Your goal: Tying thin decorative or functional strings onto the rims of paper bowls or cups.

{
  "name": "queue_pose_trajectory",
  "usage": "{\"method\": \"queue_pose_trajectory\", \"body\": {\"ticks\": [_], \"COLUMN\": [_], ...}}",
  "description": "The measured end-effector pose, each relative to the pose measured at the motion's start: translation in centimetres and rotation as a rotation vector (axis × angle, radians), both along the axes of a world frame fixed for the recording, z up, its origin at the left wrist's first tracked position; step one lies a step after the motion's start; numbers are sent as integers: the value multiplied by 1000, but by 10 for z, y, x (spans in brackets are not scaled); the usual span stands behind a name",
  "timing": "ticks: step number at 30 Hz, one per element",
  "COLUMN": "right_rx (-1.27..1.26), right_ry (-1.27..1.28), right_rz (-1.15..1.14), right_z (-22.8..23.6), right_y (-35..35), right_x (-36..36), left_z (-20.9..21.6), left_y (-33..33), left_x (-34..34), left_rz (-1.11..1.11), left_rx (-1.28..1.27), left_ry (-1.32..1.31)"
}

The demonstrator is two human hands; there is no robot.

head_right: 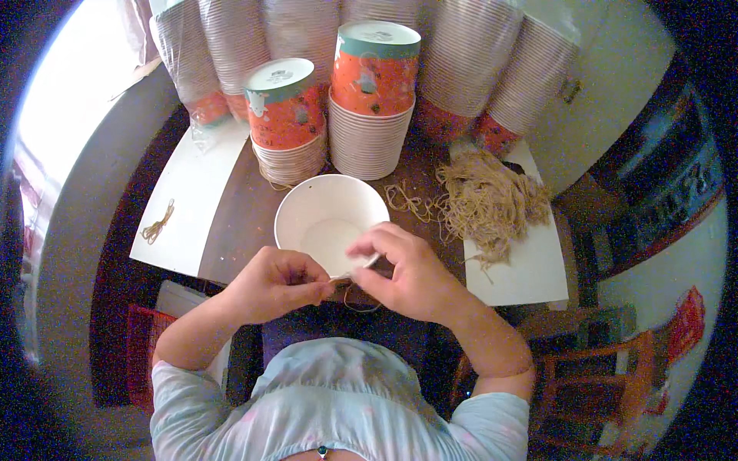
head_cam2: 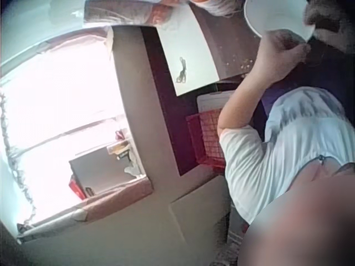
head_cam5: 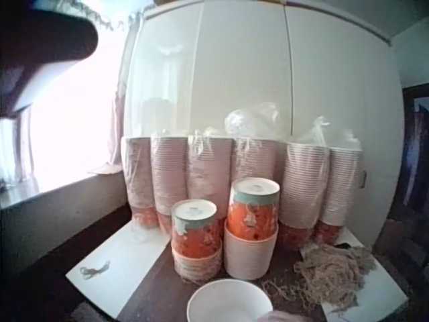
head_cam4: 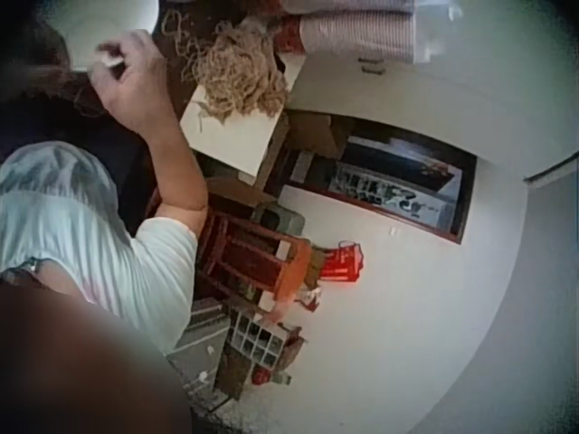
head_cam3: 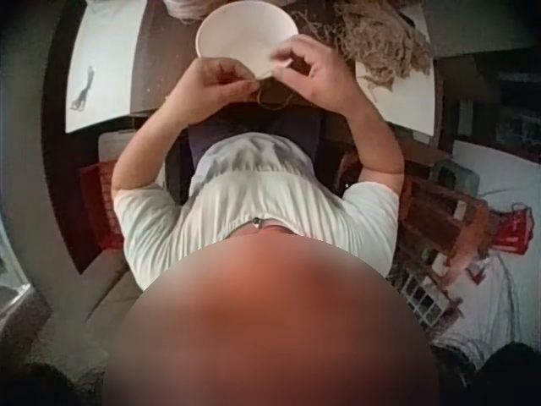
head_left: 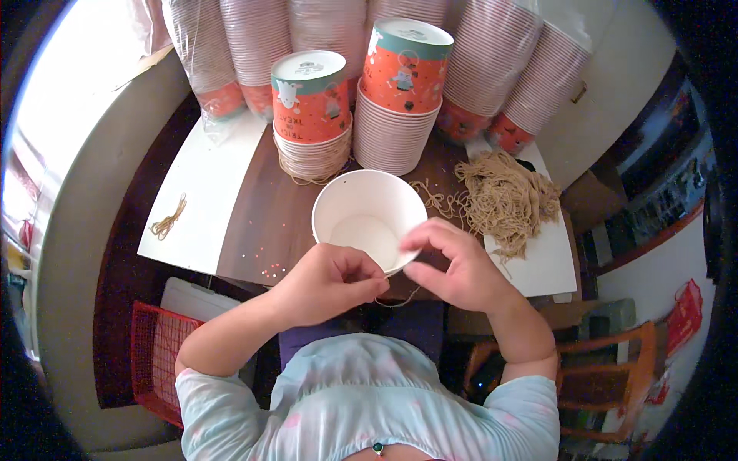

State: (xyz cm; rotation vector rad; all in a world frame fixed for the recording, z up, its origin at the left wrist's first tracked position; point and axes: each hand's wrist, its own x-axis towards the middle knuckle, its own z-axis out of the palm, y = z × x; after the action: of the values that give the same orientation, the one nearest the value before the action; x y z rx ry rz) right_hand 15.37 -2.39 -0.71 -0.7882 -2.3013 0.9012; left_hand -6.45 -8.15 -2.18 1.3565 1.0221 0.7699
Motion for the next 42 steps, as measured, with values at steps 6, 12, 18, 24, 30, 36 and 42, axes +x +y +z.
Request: {"method": "queue_pose_trajectory", "body": {"ticks": [6, 12, 18, 24, 30, 36, 42], "right_rx": [-1095, -516, -340, -598, -693, -553, -536], "right_ry": [441, 210, 30, -70, -48, 11, -43], "right_rz": [314, 5, -125, -259, -298, -253, -262], "right_z": [-7, -4, -22, -54, -56, -63, -64], "right_y": [-17, 5, 72, 87, 66, 63, 63], "right_x": [-21, -29, -56, -68, -69, -77, -84], "left_z": [22, 30, -16, -54, -59, -63, -63], "left_y": [-8, 15, 99, 69, 40, 47, 46], "left_x": [6, -16, -55, -24, -22, -23, -22], "left_rz": [38, 44, 361, 449, 500, 507, 508], "left_rx": [778, 609, 428, 186, -50, 86, 113], "left_ry": [423, 389, 498, 133, -340, -36, 21]}}
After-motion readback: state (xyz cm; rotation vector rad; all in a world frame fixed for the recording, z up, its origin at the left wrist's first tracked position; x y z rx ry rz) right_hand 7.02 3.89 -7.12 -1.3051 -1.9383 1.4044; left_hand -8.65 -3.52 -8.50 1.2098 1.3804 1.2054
